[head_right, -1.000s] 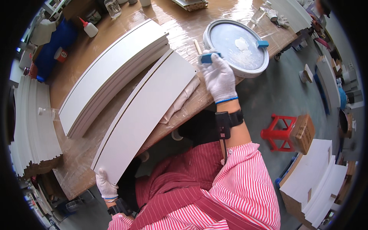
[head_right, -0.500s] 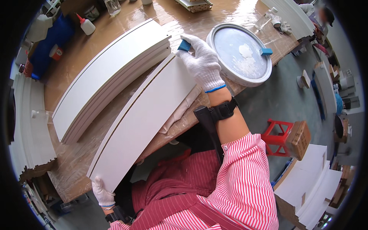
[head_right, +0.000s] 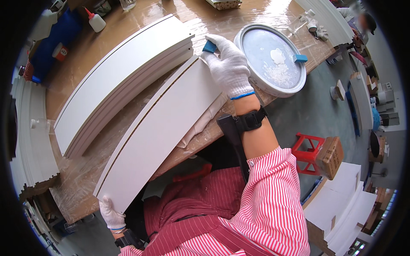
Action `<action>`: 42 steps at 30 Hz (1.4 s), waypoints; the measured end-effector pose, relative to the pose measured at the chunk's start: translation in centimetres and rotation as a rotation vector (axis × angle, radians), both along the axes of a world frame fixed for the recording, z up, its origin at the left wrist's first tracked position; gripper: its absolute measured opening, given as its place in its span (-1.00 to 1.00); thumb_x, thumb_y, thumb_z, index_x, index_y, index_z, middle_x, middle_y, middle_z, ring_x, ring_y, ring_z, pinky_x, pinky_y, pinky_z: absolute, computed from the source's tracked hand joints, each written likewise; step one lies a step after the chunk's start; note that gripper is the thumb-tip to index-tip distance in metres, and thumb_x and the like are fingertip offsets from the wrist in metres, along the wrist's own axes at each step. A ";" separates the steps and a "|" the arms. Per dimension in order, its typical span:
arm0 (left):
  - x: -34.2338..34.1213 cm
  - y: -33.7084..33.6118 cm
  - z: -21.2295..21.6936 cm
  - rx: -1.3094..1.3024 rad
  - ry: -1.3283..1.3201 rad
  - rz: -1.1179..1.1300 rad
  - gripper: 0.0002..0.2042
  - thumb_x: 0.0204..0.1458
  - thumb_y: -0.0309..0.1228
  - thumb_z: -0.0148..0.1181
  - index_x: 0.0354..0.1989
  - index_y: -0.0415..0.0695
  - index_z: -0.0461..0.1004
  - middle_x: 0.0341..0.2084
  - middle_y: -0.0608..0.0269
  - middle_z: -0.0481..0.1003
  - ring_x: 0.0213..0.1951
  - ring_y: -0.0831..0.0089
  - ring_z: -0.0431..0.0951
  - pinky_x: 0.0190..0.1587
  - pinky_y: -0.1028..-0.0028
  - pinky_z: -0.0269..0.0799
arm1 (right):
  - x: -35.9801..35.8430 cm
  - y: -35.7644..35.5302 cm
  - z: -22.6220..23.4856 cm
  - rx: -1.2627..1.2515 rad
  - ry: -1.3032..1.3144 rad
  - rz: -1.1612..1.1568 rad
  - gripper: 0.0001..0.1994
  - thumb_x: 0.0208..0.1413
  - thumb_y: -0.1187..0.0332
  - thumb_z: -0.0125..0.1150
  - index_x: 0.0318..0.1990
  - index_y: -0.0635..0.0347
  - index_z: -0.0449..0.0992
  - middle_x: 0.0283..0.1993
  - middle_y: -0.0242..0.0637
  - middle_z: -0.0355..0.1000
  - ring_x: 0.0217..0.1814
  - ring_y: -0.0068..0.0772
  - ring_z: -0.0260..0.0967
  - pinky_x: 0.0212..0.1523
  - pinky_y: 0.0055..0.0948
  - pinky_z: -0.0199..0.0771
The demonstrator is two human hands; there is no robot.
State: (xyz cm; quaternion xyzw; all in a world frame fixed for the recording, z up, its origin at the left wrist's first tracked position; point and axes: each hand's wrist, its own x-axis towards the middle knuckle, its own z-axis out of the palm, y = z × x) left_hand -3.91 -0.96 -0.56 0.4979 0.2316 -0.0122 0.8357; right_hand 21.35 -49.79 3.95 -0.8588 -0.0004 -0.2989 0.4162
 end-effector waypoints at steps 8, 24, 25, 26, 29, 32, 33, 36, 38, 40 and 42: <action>-0.4 0.7 -0.5 -0.002 0.017 0.023 -0.49 0.24 -0.36 0.24 0.32 -0.17 0.25 0.16 0.10 0.42 0.12 0.23 0.53 0.10 0.18 0.62 | -0.5 0.0 0.5 0.022 0.026 0.059 -0.57 0.07 0.47 0.40 0.12 0.23 0.53 -0.11 -0.23 0.56 -0.07 -0.43 0.52 0.00 -0.46 0.54; -0.4 0.6 -0.5 0.012 -0.011 0.022 -0.49 0.25 -0.34 0.22 0.32 -0.19 0.25 0.13 0.11 0.44 0.08 0.26 0.55 0.09 0.24 0.62 | -2.5 3.3 0.5 -0.201 -0.124 0.275 -0.59 -0.02 0.59 0.32 0.05 0.11 0.56 -0.11 -0.13 0.57 -0.06 -0.07 0.52 -0.01 -0.27 0.54; -0.3 0.4 -0.5 0.022 -0.013 0.024 -0.49 0.24 -0.34 0.23 0.32 -0.19 0.25 0.14 0.11 0.44 0.08 0.26 0.56 0.09 0.25 0.62 | -2.4 3.2 0.6 -0.236 -0.142 0.273 -0.58 -0.02 0.59 0.32 0.05 0.11 0.55 -0.10 -0.14 0.57 -0.05 -0.06 0.52 0.00 -0.27 0.54; -0.3 0.3 -0.4 0.032 -0.015 0.025 -0.48 0.24 -0.34 0.23 0.32 -0.20 0.24 0.14 0.11 0.44 0.08 0.26 0.56 0.09 0.26 0.61 | -2.3 3.2 0.6 -0.271 -0.160 0.271 -0.58 -0.02 0.59 0.32 0.06 0.11 0.55 -0.08 -0.14 0.57 -0.04 -0.06 0.52 0.01 -0.26 0.54; -0.2 0.4 -0.6 0.057 -0.012 0.023 -0.48 0.23 -0.35 0.24 0.32 -0.21 0.25 0.13 0.11 0.45 0.07 0.27 0.56 0.10 0.27 0.60 | -2.6 3.6 0.8 -0.257 -0.128 0.323 -0.58 -0.02 0.59 0.32 0.05 0.12 0.55 -0.07 -0.14 0.57 -0.02 -0.05 0.52 0.03 -0.26 0.54; 0.0 0.1 -0.3 0.051 -0.006 0.033 -0.48 0.23 -0.35 0.24 0.31 -0.22 0.26 0.13 0.11 0.46 0.07 0.27 0.56 0.10 0.29 0.59 | -2.5 3.6 0.9 -0.307 -0.175 0.265 -0.59 -0.02 0.60 0.31 0.04 0.11 0.56 -0.08 -0.14 0.57 -0.02 -0.05 0.52 0.02 -0.26 0.54; 0.0 0.1 -0.3 0.050 -0.005 0.035 -0.48 0.23 -0.35 0.24 0.31 -0.22 0.26 0.13 0.11 0.46 0.07 0.27 0.56 0.10 0.29 0.59 | -2.5 3.6 0.9 -0.308 -0.175 0.267 -0.59 -0.02 0.60 0.31 0.04 0.11 0.56 -0.08 -0.14 0.57 -0.02 -0.05 0.52 0.02 -0.26 0.54; 0.0 0.2 -0.4 0.044 -0.022 0.017 -0.48 0.23 -0.34 0.24 0.31 -0.22 0.26 0.13 0.10 0.46 0.08 0.27 0.56 0.11 0.29 0.58 | -2.5 3.6 0.8 -0.299 -0.156 0.312 -0.59 -0.03 0.60 0.31 0.04 0.11 0.57 -0.07 -0.13 0.57 -0.02 -0.04 0.53 0.03 -0.25 0.55; -0.1 0.2 -0.5 0.055 -0.033 0.004 -0.48 0.23 -0.33 0.24 0.31 -0.23 0.26 0.13 0.11 0.46 0.07 0.28 0.56 0.11 0.29 0.58 | -2.6 3.6 0.9 -0.321 -0.171 0.290 -0.58 -0.04 0.60 0.31 0.04 0.10 0.57 -0.07 -0.13 0.57 -0.02 -0.04 0.53 0.03 -0.25 0.55; 0.0 0.1 -0.5 0.059 -0.033 0.004 -0.48 0.23 -0.33 0.24 0.30 -0.23 0.26 0.12 0.11 0.46 0.07 0.28 0.56 0.11 0.30 0.58 | -2.6 3.5 0.8 -0.325 -0.176 0.278 -0.58 -0.04 0.60 0.31 0.04 0.10 0.57 -0.07 -0.13 0.57 -0.02 -0.04 0.53 0.04 -0.25 0.55; 0.0 0.1 -0.5 0.064 -0.034 0.004 -0.48 0.23 -0.33 0.25 0.30 -0.23 0.26 0.12 0.11 0.46 0.07 0.28 0.56 0.10 0.30 0.58 | -2.5 3.5 0.7 -0.329 -0.182 0.267 -0.58 -0.05 0.61 0.31 0.04 0.10 0.57 -0.07 -0.13 0.57 -0.01 -0.05 0.53 0.04 -0.25 0.55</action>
